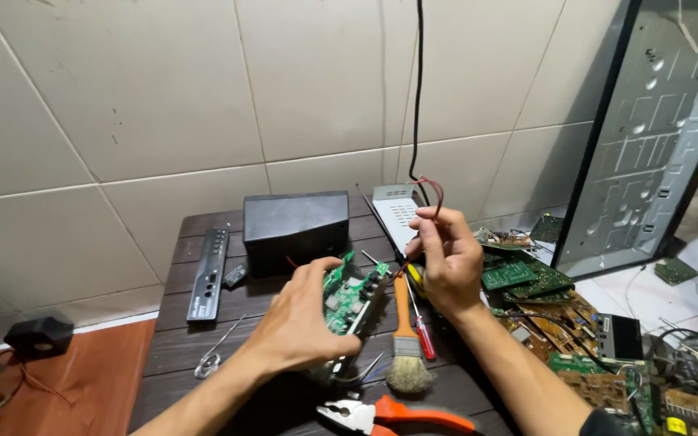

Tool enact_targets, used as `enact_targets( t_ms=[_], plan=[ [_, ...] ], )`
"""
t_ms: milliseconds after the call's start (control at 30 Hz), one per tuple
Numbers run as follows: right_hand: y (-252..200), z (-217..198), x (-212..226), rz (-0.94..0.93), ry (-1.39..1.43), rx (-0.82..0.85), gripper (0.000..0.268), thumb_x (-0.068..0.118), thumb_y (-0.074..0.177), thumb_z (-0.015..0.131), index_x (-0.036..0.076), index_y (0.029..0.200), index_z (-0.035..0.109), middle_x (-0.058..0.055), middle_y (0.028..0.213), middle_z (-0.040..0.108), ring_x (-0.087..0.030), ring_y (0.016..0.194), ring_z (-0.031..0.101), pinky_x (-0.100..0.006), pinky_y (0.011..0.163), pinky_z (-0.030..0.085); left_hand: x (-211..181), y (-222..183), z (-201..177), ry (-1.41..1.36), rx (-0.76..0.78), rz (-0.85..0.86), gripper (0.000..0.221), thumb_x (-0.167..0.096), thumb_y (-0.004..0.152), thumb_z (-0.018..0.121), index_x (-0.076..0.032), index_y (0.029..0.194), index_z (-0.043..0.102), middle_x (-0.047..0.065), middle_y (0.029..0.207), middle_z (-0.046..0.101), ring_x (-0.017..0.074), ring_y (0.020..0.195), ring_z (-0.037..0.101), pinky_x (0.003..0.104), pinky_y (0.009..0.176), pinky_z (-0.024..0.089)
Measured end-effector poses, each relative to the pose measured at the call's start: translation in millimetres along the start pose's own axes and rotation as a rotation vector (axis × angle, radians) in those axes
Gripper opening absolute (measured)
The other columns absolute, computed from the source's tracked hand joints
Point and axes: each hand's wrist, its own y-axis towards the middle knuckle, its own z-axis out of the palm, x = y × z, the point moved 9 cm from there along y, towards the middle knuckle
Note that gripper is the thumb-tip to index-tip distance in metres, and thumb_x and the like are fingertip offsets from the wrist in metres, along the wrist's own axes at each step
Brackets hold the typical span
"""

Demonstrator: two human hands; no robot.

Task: The person routes blue and white wires through a metal chassis and seats a green circuit board into it, then attaches the black front panel and presses the case closed, turning the assembled amplifier over in their hands.

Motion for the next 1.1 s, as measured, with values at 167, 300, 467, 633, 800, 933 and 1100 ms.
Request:
enact_targets(
  t_ms=[167,300,467,633,800,933,1100],
  plan=[
    [0,-3,10,-0.112,-0.161,0.008,0.019,0.004,0.099,0.061,0.003,0.118,0.061,-0.006,0.089,0.071,-0.008,0.055,0.056,-0.022,0.047,0.046,19,12,-4,-0.232,0.078,0.080,0.099,-0.030,0.051,0.072,-0.012,0.143,0.039,0.017,0.142,0.054,0.0354,0.126,0.059,0.051,0.098,0.056],
    [-2,3,19,-0.117,-0.289,0.041,0.029,0.003,0.091,0.069,0.005,0.121,0.064,-0.007,0.090,0.074,-0.010,0.056,0.057,-0.024,0.047,0.047,26,13,-11,-0.449,0.194,0.112,0.094,-0.025,0.050,0.066,-0.012,0.141,0.043,0.017,0.140,0.058,0.0297,0.111,0.065,0.042,0.086,0.059],
    [-3,1,29,-0.189,-0.349,0.000,0.020,0.003,0.092,0.069,0.003,0.112,0.069,-0.006,0.087,0.074,-0.012,0.059,0.061,-0.025,0.052,0.051,11,3,-12,-0.329,0.288,0.173,0.091,-0.025,0.048,0.066,-0.010,0.136,0.050,0.012,0.140,0.061,0.0294,0.117,0.063,0.044,0.094,0.055],
    [-8,-5,35,-0.196,-0.355,-0.059,0.015,0.001,0.094,0.070,0.000,0.108,0.070,-0.004,0.077,0.073,-0.009,0.058,0.062,-0.023,0.050,0.049,-8,-12,-15,-0.186,0.283,0.247,0.086,-0.020,0.050,0.069,-0.013,0.134,0.052,0.011,0.111,0.070,0.0224,0.094,0.067,0.033,0.079,0.057],
    [-11,3,46,-0.250,-0.365,-0.004,0.018,0.003,0.092,0.073,0.002,0.110,0.072,-0.005,0.076,0.073,-0.010,0.053,0.059,-0.024,0.047,0.048,-15,-18,-14,-0.023,0.307,0.296,0.113,-0.031,0.047,0.081,-0.020,0.151,0.037,0.008,0.143,0.059,0.0289,0.123,0.062,0.044,0.099,0.053],
    [-13,-1,40,-0.262,-0.300,-0.017,0.016,0.004,0.098,0.068,0.003,0.113,0.061,-0.003,0.077,0.068,-0.011,0.061,0.062,-0.024,0.052,0.050,-11,-11,-9,-0.039,0.276,0.334,0.127,-0.046,0.046,0.093,-0.014,0.154,0.035,0.012,0.153,0.052,0.0317,0.134,0.056,0.048,0.110,0.044],
    [-9,9,49,-0.289,-0.089,0.021,0.011,0.008,0.107,0.047,0.001,0.108,0.056,-0.017,0.111,0.078,-0.030,0.096,0.079,-0.041,0.081,0.061,14,6,-11,-0.212,0.124,0.158,0.076,-0.046,0.078,0.081,-0.016,0.144,0.057,0.016,0.109,0.076,0.0253,0.086,0.072,0.038,0.074,0.058]
  ],
)
